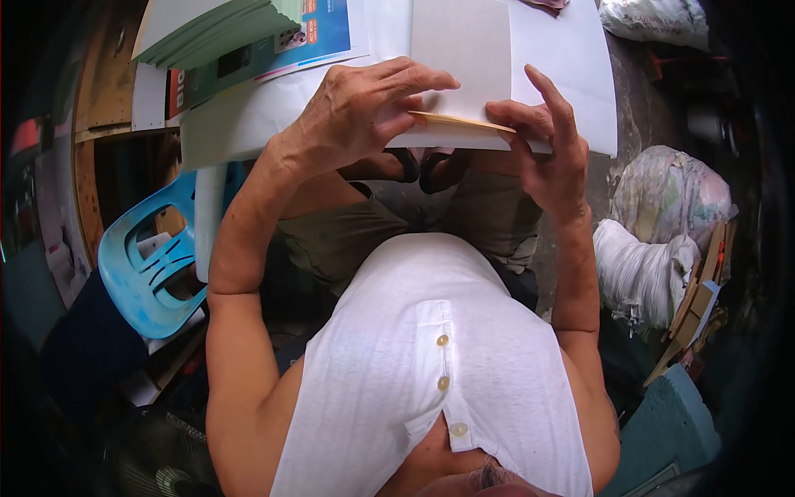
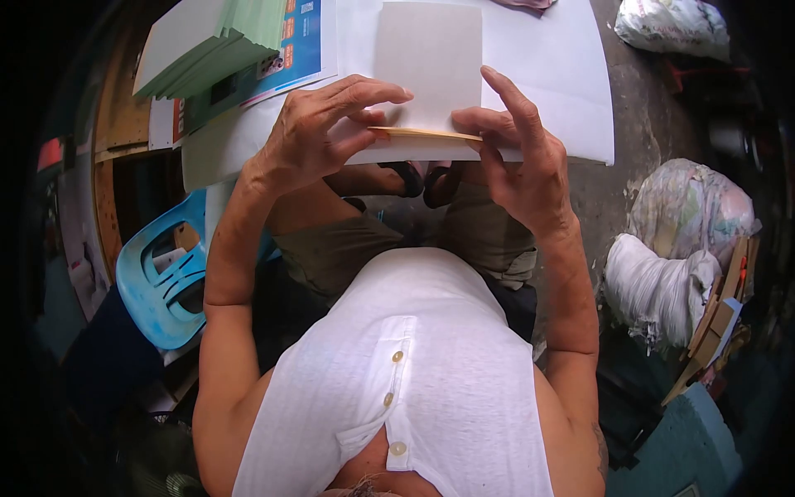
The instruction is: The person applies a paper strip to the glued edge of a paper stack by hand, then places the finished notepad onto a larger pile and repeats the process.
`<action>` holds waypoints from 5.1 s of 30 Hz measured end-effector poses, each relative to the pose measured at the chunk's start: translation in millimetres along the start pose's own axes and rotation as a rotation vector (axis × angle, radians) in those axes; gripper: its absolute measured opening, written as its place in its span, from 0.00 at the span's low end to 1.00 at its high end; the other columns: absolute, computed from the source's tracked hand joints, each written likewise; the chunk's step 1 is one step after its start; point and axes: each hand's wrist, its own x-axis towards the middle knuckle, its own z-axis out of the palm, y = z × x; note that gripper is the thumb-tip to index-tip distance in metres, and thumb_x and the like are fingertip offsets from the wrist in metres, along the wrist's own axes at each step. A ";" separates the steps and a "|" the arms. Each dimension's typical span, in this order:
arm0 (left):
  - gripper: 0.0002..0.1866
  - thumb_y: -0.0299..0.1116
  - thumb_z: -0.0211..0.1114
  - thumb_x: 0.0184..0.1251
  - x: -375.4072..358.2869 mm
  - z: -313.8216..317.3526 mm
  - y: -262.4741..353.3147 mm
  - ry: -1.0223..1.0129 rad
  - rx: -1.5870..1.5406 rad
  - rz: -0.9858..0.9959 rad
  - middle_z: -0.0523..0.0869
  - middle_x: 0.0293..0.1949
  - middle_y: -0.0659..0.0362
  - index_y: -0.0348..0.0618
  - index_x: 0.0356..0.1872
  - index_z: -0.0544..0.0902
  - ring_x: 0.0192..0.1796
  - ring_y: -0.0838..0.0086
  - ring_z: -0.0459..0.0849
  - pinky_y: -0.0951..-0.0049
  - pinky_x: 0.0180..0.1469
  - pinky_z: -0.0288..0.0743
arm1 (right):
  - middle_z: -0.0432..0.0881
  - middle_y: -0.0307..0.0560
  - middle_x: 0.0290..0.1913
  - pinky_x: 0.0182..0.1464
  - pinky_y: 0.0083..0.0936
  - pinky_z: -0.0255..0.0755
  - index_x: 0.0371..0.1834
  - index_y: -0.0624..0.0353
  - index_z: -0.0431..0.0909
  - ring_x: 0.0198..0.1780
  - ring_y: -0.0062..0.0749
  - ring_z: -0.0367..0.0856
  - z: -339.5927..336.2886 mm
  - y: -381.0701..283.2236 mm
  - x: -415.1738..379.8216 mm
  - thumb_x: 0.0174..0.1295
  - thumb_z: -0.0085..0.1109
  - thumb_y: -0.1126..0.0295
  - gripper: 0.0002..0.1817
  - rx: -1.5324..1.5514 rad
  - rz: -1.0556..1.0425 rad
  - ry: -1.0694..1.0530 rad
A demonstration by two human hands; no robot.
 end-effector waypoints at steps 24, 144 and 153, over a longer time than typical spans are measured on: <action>0.04 0.27 0.74 0.64 7.8 -22.8 -16.6 -0.053 -0.060 0.057 0.86 0.47 0.58 0.39 0.37 0.89 0.46 0.70 0.87 0.68 0.54 0.83 | 0.85 0.44 0.56 0.55 0.36 0.82 0.32 0.57 0.82 0.53 0.42 0.87 -29.9 -12.6 33.5 0.56 0.73 0.74 0.07 -0.290 -0.148 -0.272; 0.18 0.30 0.66 0.53 -13.0 75.7 16.4 0.517 0.476 0.334 0.82 0.34 0.61 0.40 0.48 0.83 0.40 0.68 0.83 0.71 0.46 0.81 | 0.89 0.58 0.47 0.50 0.41 0.83 0.62 0.69 0.76 0.45 0.53 0.89 22.4 18.5 -15.2 0.65 0.67 0.81 0.22 -0.397 -0.480 0.159; 0.14 0.27 0.69 0.49 -9.6 65.0 -0.6 0.508 0.322 0.343 0.78 0.27 0.62 0.44 0.39 0.79 0.35 0.66 0.80 0.68 0.39 0.80 | 0.90 0.53 0.43 0.56 0.40 0.82 0.69 0.66 0.67 0.47 0.47 0.90 23.8 24.0 -19.0 0.67 0.64 0.82 0.28 -0.358 -0.405 0.119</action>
